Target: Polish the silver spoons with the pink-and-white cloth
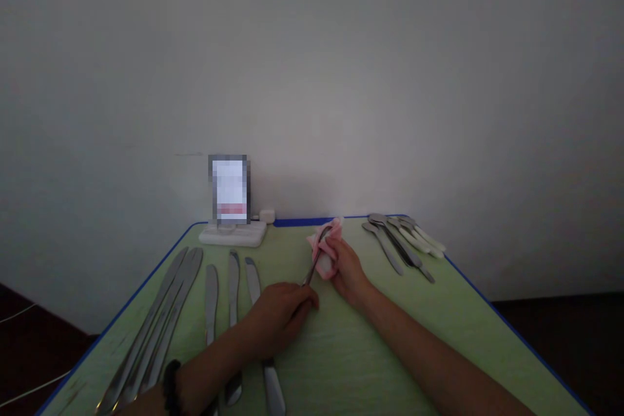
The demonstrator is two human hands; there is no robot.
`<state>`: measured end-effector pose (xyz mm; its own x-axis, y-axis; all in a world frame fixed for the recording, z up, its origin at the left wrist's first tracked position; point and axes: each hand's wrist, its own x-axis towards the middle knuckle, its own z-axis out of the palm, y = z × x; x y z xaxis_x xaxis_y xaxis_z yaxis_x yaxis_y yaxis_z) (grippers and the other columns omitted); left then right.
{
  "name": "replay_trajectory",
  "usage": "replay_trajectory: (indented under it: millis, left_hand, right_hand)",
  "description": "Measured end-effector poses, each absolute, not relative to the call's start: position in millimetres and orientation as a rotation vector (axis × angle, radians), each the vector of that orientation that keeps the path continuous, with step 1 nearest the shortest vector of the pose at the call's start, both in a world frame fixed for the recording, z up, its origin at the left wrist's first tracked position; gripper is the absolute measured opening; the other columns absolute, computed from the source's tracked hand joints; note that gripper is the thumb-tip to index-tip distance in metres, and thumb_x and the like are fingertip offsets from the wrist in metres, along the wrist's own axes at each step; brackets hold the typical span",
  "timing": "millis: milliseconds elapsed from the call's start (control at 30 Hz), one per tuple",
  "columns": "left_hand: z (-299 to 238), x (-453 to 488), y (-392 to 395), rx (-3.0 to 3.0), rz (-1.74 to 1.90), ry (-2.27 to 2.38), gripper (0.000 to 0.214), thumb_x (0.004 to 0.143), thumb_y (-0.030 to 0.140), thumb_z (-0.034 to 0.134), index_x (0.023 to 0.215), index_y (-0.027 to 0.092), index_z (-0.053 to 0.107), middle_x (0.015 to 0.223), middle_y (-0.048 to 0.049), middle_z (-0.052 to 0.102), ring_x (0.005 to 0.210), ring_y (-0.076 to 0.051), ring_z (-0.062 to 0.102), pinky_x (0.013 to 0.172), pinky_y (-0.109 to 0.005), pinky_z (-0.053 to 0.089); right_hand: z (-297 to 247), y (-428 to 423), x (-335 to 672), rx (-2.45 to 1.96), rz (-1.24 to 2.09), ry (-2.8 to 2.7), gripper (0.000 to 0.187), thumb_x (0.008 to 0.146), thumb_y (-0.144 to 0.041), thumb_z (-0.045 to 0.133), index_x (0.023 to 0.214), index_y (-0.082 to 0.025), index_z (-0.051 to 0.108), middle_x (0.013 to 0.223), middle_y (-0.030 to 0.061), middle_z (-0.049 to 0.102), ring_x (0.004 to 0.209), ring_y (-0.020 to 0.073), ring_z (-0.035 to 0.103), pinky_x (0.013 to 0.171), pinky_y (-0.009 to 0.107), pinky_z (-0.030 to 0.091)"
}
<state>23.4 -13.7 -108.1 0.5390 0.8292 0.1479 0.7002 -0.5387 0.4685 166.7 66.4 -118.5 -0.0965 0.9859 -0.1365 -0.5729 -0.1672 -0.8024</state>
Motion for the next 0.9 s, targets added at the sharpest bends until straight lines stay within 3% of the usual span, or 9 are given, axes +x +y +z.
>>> replay_trajectory:
  millis: [433,767,900]
  left_hand:
    - [-107.6,22.6,-13.1,2.422,0.521,1.247,0.024,0.09,0.02,0.034,0.091,0.021,0.058,0.083,-0.0021,0.065,0.078,-0.016,0.06,0.073,-0.024,0.042]
    - [-109.2,24.6,-13.4,2.429,0.53,1.256,0.023,0.089,0.019,0.036,0.09,0.021,0.059,0.081,-0.0014,0.065,0.077,-0.015,0.06,0.073,-0.024,0.042]
    - [-108.6,23.8,-13.4,2.445,0.505,1.263,0.023,0.09,0.02,0.035,0.09,0.021,0.058,0.08,-0.0015,0.064,0.076,-0.015,0.06,0.072,-0.024,0.042]
  right_hand:
    - [-126.7,65.1,170.7,-0.763,1.654,-1.149,0.026,0.065,-0.035,0.071,0.083,-0.017,0.065,0.075,-0.0001,0.065,0.067,0.0133,0.055,0.063,0.024,0.041]
    - [-122.2,72.4,170.3,-0.726,1.691,-0.756,0.035,0.067,-0.052,0.065,0.073,-0.018,0.062,0.065,0.0,0.061,0.062,0.0127,0.053,0.06,0.025,0.041]
    - [-121.3,71.2,170.8,-0.714,1.748,-0.826,0.032,0.067,-0.048,0.065,0.07,-0.017,0.061,0.062,0.0,0.061,0.059,0.0124,0.051,0.058,0.025,0.04]
